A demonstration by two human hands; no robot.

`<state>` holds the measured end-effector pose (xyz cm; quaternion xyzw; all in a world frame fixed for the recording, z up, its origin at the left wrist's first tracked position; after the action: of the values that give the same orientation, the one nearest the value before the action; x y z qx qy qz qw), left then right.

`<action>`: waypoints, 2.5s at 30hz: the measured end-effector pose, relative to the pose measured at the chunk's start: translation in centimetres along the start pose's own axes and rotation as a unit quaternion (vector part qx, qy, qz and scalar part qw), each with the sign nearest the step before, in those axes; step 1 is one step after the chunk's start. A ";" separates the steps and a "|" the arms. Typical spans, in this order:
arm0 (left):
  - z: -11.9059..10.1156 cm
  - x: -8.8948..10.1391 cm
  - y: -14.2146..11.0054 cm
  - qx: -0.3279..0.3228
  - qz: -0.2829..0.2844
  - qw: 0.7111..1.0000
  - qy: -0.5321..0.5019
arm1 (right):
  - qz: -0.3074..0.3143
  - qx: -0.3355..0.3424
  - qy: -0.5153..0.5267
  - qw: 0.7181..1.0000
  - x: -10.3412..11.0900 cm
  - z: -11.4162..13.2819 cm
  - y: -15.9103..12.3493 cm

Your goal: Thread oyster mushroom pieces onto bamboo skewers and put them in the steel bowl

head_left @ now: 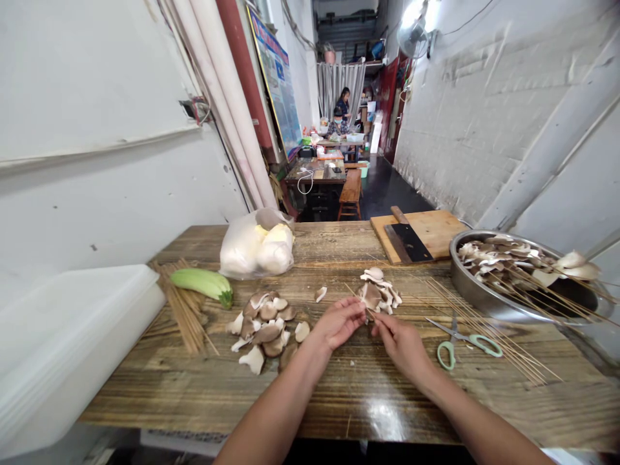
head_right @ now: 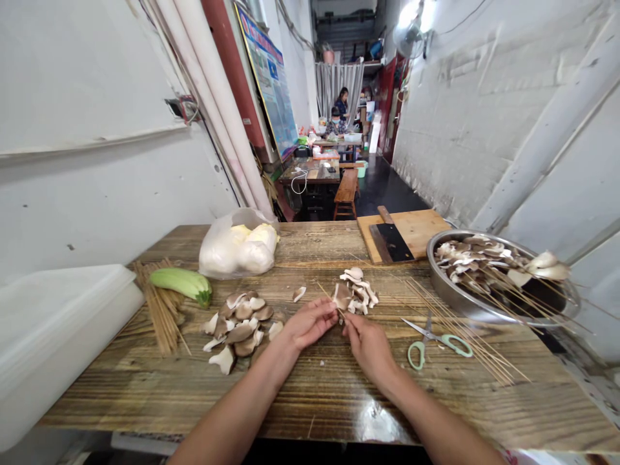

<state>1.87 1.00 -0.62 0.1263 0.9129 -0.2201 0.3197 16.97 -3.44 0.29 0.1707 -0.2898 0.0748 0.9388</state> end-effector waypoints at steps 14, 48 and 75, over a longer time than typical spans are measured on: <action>-2.3 0.6 -0.7 -0.244 -0.254 0.846 0.401 | -0.056 -0.070 0.083 0.992 1.2 -0.3 0.8; -4.0 3.5 0.4 -0.062 -0.082 0.989 0.106 | 0.056 -0.065 0.042 0.995 0.3 -0.4 0.5; -2.4 1.3 -0.3 -0.054 -0.044 0.981 0.183 | 0.034 -0.063 0.057 0.996 0.1 -0.1 0.4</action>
<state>-0.47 1.97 0.35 0.1068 0.9712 -0.1572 0.1435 17.01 -3.01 0.42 0.0964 -0.2456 0.0975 0.9596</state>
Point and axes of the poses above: each hand's wrist, its own y-axis towards the middle knuckle, its own x-axis out of the back of the hand, z = x × y, the point moved 1 cm from there along y, towards the middle knuckle, and after that the axes turned 7 degrees about y, right-handed, at the moved point
